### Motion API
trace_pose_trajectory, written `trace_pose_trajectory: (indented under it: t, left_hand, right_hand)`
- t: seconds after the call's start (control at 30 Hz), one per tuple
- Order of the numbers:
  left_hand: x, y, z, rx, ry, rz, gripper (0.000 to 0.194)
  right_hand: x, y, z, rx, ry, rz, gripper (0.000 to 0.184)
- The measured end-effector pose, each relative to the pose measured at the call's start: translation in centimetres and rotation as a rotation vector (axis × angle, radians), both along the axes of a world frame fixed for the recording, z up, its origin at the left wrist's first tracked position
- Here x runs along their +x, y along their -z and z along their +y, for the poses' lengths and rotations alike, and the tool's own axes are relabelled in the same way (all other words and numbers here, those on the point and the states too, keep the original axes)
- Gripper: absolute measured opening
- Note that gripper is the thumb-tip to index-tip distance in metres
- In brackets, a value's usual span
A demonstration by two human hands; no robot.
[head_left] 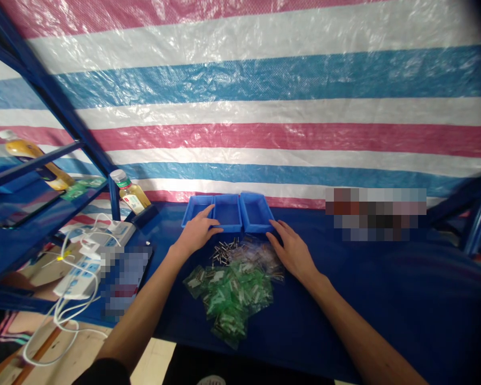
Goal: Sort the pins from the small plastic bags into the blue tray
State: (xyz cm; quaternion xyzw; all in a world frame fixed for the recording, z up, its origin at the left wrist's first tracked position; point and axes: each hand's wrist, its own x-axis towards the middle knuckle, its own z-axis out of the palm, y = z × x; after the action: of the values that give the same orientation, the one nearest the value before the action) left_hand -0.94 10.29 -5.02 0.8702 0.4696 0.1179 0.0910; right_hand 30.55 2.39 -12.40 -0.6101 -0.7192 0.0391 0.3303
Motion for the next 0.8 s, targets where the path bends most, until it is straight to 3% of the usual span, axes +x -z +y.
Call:
trace_pose_trajectory:
  t: [0.13,0.33,0.8]
  left_hand:
    - [-0.3,0.2,0.3,0.034,0.035,-0.038,0.029]
    - [-0.3,0.4,0.7,0.071,0.091,-0.128,0.022]
    - [0.7,1.1,1.0,0.099,0.079,-0.214,0.015]
  right_hand:
    - [-0.3,-0.2,0.0,0.067,-0.011,-0.04,0.046]
    - [-0.6,-1.0,0.1,0.083,0.097,-0.131,0.04]
    - [-1.2,-1.4,0.4,0.098,0.114,-0.215,0.039]
